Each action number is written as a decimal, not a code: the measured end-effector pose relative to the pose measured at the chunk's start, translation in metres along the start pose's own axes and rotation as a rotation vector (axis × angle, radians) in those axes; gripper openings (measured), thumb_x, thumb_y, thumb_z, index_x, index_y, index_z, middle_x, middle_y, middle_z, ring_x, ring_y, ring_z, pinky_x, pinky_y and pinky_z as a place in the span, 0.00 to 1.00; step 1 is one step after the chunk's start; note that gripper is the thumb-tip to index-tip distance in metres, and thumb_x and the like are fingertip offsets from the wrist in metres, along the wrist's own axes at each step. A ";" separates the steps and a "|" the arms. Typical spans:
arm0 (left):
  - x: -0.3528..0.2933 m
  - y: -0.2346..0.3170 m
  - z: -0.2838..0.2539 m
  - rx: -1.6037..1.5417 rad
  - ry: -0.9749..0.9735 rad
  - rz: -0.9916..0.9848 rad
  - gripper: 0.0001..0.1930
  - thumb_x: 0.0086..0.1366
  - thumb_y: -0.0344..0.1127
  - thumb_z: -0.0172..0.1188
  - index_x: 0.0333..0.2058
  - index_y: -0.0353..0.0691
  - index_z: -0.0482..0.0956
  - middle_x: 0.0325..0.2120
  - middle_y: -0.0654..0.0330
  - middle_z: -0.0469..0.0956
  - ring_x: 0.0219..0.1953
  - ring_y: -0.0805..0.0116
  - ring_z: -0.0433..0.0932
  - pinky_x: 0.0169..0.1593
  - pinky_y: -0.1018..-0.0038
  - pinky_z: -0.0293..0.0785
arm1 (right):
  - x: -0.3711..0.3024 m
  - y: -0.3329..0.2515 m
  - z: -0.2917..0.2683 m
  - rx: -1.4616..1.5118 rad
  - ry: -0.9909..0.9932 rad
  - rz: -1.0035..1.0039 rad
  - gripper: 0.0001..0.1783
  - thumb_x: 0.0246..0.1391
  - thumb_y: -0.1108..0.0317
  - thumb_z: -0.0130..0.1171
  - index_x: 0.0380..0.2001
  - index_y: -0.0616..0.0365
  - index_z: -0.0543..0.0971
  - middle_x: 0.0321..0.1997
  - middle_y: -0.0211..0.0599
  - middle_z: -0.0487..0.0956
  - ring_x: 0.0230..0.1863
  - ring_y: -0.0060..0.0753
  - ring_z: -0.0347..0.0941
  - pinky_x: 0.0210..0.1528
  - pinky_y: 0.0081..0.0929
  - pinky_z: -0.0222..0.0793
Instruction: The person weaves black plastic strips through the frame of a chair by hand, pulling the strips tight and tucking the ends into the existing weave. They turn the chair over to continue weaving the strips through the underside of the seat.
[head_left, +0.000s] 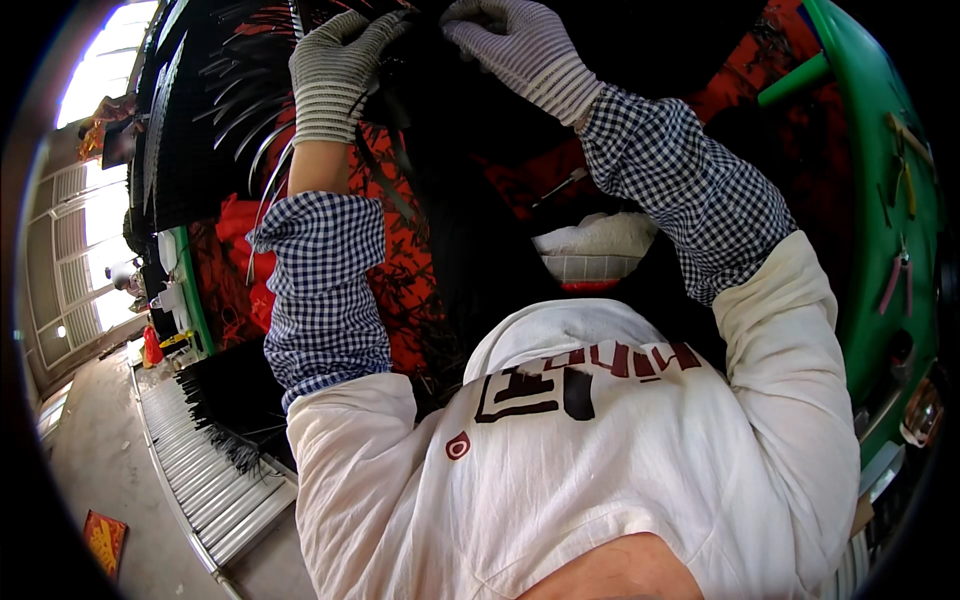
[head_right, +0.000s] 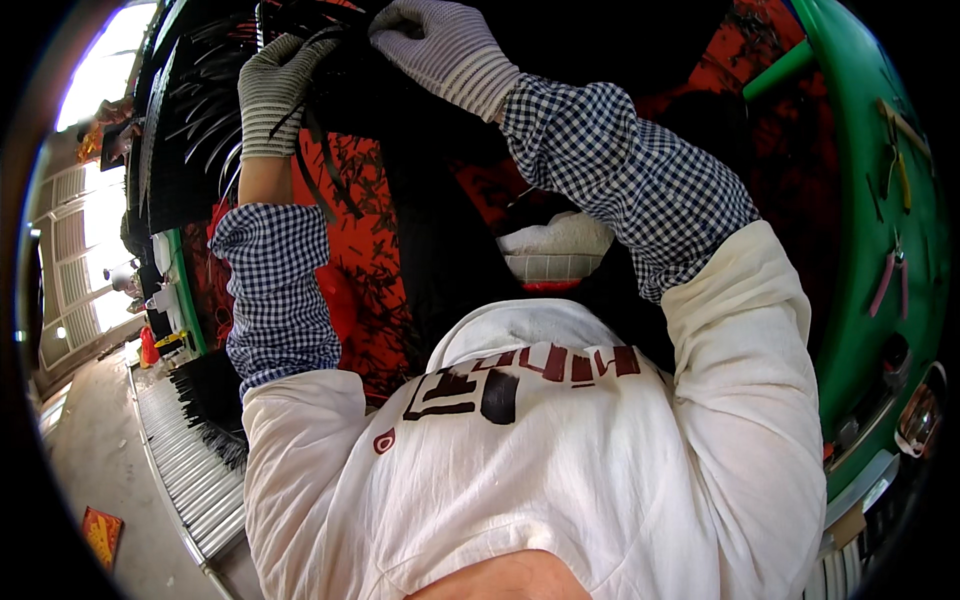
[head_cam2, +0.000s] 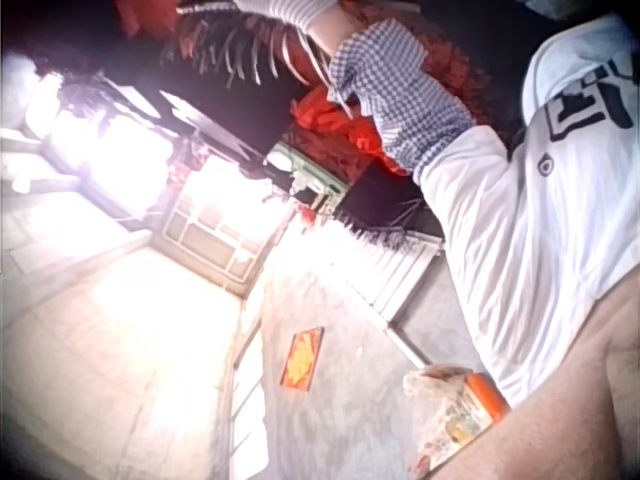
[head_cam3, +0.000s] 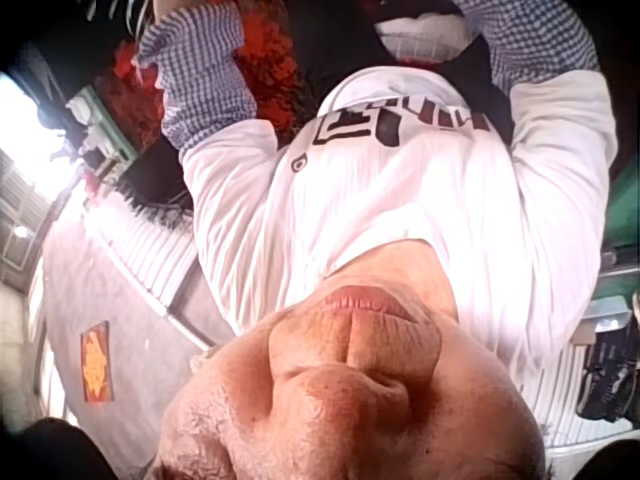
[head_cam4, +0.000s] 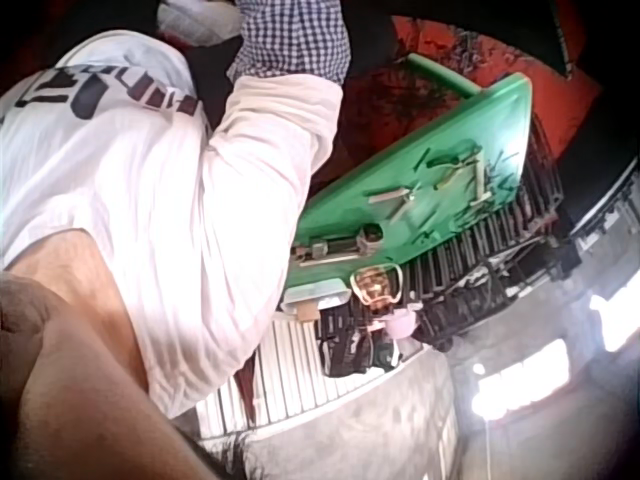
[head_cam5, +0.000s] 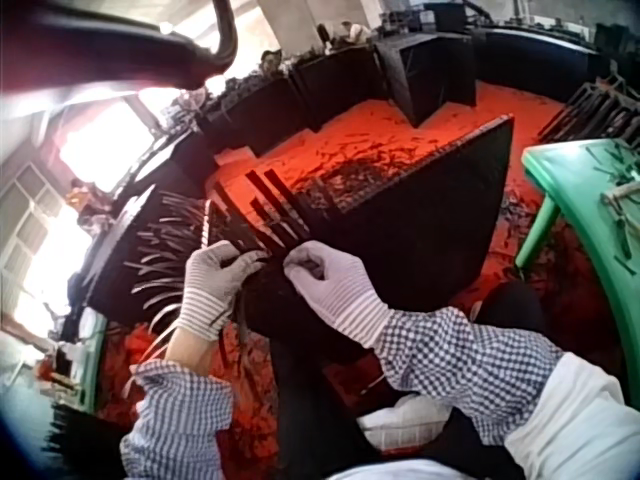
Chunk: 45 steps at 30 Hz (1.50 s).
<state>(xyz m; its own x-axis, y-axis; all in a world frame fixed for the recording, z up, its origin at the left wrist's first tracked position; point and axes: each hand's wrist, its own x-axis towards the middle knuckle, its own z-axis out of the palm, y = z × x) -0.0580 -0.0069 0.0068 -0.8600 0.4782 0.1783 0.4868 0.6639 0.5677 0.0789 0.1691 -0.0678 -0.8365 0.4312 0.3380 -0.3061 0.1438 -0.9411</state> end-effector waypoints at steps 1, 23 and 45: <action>0.002 -0.004 0.000 -0.114 -0.031 0.029 0.11 0.61 0.36 0.75 0.38 0.37 0.88 0.27 0.62 0.86 0.29 0.75 0.83 0.38 0.79 0.83 | 0.000 0.001 -0.001 0.006 -0.004 0.016 0.10 0.62 0.68 0.64 0.42 0.63 0.82 0.32 0.40 0.84 0.32 0.26 0.80 0.37 0.26 0.76; -0.007 0.024 0.006 -0.344 -0.012 0.040 0.20 0.68 0.35 0.70 0.19 0.45 0.70 0.18 0.77 0.63 0.21 0.85 0.58 0.23 0.77 0.55 | -0.009 -0.003 0.004 0.066 -0.096 -0.009 0.11 0.64 0.71 0.62 0.46 0.64 0.81 0.35 0.40 0.84 0.35 0.27 0.81 0.41 0.25 0.78; -0.059 0.020 -0.028 -0.017 0.072 0.336 0.14 0.66 0.30 0.67 0.50 0.46 0.86 0.41 0.61 0.88 0.42 0.68 0.87 0.50 0.73 0.83 | -0.012 0.004 0.020 -0.118 -0.202 -0.095 0.14 0.68 0.62 0.59 0.53 0.49 0.84 0.48 0.34 0.87 0.48 0.38 0.84 0.55 0.32 0.82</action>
<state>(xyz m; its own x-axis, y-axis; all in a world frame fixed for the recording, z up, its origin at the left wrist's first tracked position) -0.0021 -0.0384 0.0302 -0.6612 0.6258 0.4138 0.7424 0.4662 0.4811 0.0790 0.1470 -0.0754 -0.8840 0.2261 0.4092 -0.3422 0.2834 -0.8959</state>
